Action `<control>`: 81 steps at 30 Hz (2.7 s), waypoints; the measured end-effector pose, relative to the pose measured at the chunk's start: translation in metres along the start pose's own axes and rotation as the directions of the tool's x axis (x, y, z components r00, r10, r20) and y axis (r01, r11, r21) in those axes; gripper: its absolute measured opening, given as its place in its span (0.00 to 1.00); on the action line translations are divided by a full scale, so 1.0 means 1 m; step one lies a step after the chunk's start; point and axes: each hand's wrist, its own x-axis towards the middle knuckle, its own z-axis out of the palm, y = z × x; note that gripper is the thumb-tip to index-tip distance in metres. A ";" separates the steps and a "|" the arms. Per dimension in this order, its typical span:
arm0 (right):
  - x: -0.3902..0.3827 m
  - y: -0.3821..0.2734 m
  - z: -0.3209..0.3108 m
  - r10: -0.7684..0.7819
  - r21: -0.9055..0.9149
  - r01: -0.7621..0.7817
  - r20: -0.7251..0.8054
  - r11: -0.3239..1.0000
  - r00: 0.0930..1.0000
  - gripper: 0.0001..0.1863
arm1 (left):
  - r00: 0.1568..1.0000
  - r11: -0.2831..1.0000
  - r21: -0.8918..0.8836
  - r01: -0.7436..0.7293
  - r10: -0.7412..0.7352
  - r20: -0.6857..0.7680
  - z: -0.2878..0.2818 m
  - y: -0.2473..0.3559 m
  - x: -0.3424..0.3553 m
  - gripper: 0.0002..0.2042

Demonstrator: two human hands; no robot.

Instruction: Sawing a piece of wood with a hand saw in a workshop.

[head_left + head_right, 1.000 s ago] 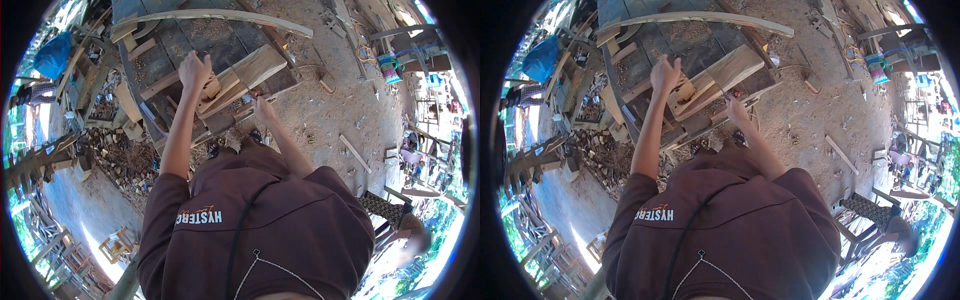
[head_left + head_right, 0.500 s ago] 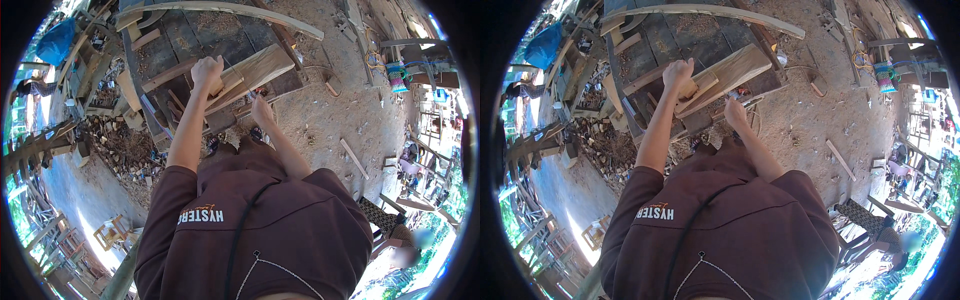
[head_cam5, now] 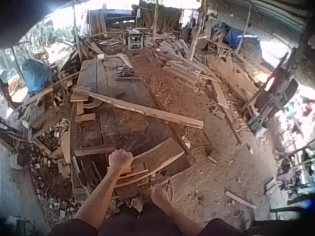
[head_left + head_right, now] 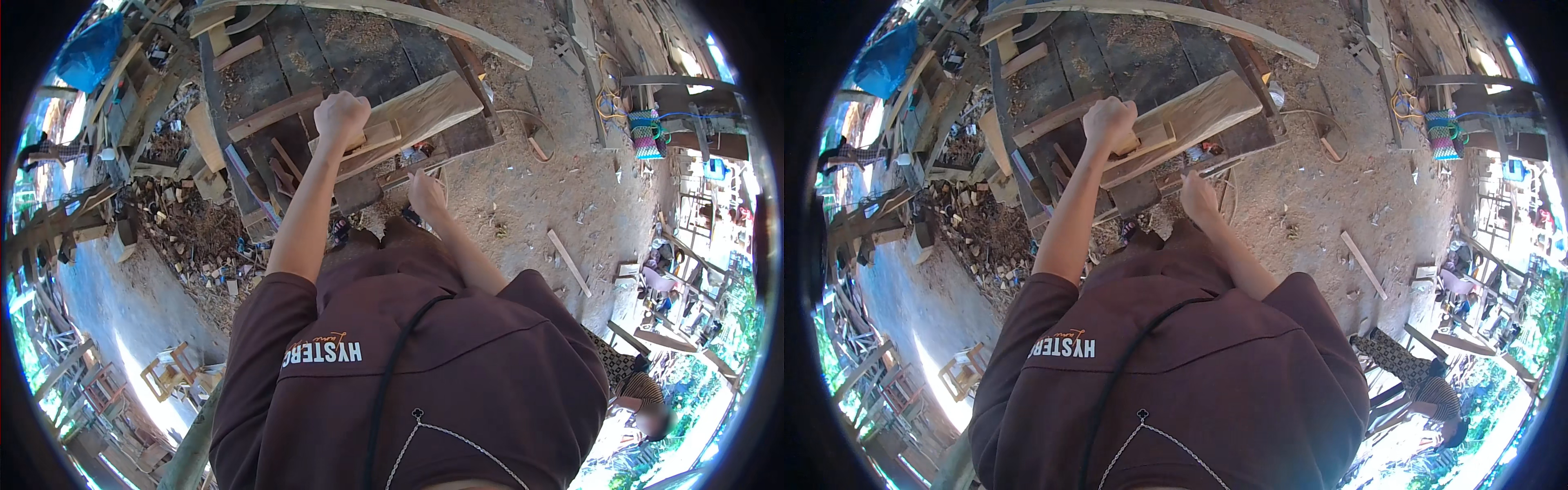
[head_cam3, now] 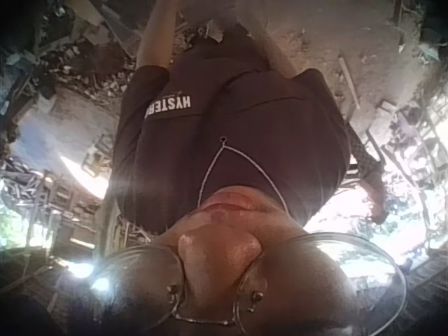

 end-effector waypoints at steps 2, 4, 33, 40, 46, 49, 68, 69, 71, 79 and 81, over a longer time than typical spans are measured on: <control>-0.007 0.000 0.009 -0.003 0.060 0.006 -0.052 0.998 0.999 0.18 | 1.000 1.000 -0.001 -0.015 0.015 -0.016 0.004 -0.001 -0.001 0.20; -0.004 0.002 0.023 0.024 0.095 -0.018 -0.059 0.995 0.998 0.18 | 0.999 0.999 0.001 -0.043 0.043 -0.021 0.004 0.002 -0.004 0.20; 0.018 -0.029 0.008 0.072 0.120 -0.068 -0.031 0.991 0.997 0.14 | 0.990 0.999 -0.004 0.040 -0.041 -0.138 0.006 0.000 -0.004 0.21; -0.041 -0.014 0.000 0.104 0.084 -0.100 -0.040 0.991 0.994 0.15 | 0.996 1.000 -0.014 0.017 -0.018 -0.082 0.004 0.000 -0.008 0.21; -0.013 -0.013 -0.002 0.126 0.072 -0.123 -0.035 0.990 0.991 0.17 | 0.995 1.000 -0.021 0.022 -0.024 -0.093 0.003 -0.006 -0.002 0.21; -0.010 -0.008 -0.013 0.089 0.025 -0.089 -0.001 0.996 0.996 0.18 | 0.998 1.000 0.013 -0.024 0.025 -0.063 0.002 -0.007 -0.001 0.21; -0.042 0.028 -0.009 0.062 0.016 -0.062 -0.013 0.998 0.998 0.18 | 0.970 0.993 0.115 -0.004 0.032 -0.242 0.017 -0.018 -0.014 0.17; -0.044 0.025 -0.006 0.087 0.022 -0.087 -0.025 0.996 0.996 0.18 | 0.962 0.993 0.112 -0.026 0.055 -0.266 0.021 -0.021 -0.016 0.17; -0.037 0.020 -0.002 0.112 0.040 -0.111 -0.027 0.993 0.993 0.17 | 0.945 0.992 0.121 -0.024 0.062 -0.320 0.026 -0.023 -0.016 0.16; 0.018 0.010 0.000 -0.026 0.005 0.027 -0.040 1.000 0.999 0.16 | 0.941 0.990 0.130 -0.052 0.092 -0.326 0.026 -0.024 -0.016 0.16; 0.040 -0.003 0.005 -0.097 0.039 0.100 -0.069 0.994 0.993 0.14 | 0.936 0.989 0.133 -0.062 0.104 -0.336 0.028 -0.023 -0.016 0.16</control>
